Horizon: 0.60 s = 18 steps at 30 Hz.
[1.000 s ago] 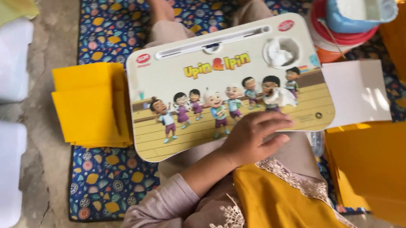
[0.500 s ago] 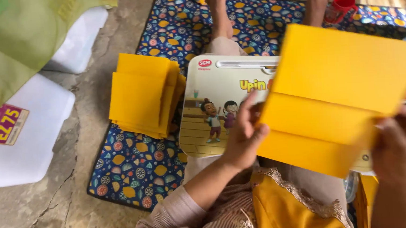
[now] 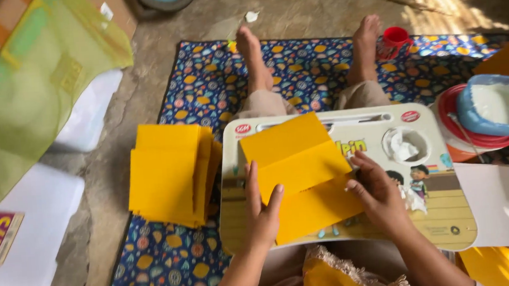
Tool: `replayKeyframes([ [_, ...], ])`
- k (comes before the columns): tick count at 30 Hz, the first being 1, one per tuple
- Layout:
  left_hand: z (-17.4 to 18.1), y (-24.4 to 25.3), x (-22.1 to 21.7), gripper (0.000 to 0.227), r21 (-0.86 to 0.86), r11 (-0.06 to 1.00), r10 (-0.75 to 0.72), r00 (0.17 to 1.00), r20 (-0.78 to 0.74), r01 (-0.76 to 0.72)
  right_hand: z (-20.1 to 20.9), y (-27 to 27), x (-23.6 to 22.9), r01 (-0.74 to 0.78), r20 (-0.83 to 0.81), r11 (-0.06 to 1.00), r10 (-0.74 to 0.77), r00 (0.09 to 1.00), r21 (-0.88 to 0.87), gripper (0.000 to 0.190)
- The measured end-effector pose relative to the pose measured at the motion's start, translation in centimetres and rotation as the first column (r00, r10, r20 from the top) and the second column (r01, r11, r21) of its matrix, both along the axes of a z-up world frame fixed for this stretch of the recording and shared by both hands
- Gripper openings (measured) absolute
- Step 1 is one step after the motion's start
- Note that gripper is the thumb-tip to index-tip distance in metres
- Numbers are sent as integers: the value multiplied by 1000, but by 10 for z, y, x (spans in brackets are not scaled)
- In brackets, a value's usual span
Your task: Applying glue to paper templates and folding them to assemble product packaging boxes.
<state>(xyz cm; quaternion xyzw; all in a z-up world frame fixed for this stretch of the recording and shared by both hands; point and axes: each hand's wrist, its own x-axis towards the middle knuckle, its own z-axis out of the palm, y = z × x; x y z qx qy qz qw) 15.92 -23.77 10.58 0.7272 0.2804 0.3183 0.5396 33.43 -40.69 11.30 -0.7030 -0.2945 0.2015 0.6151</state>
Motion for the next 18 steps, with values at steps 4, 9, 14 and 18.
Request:
replayKeyframes([
  [4,27,3,-5,68,-144,988,-44,999,17,46,9,12,2,28,188,967,20,982,-252,60],
  [9,58,18,-7,72,-326,941,-105,994,-36,87,-9,10,4,39,384,937,104,917,-346,64],
  [14,39,56,-3,56,-397,918,42,996,73,-10,-17,8,6,45,400,941,99,911,-335,67],
  [18,22,82,3,51,-492,861,188,980,69,-131,-11,7,5,11,169,932,54,984,-363,62],
])
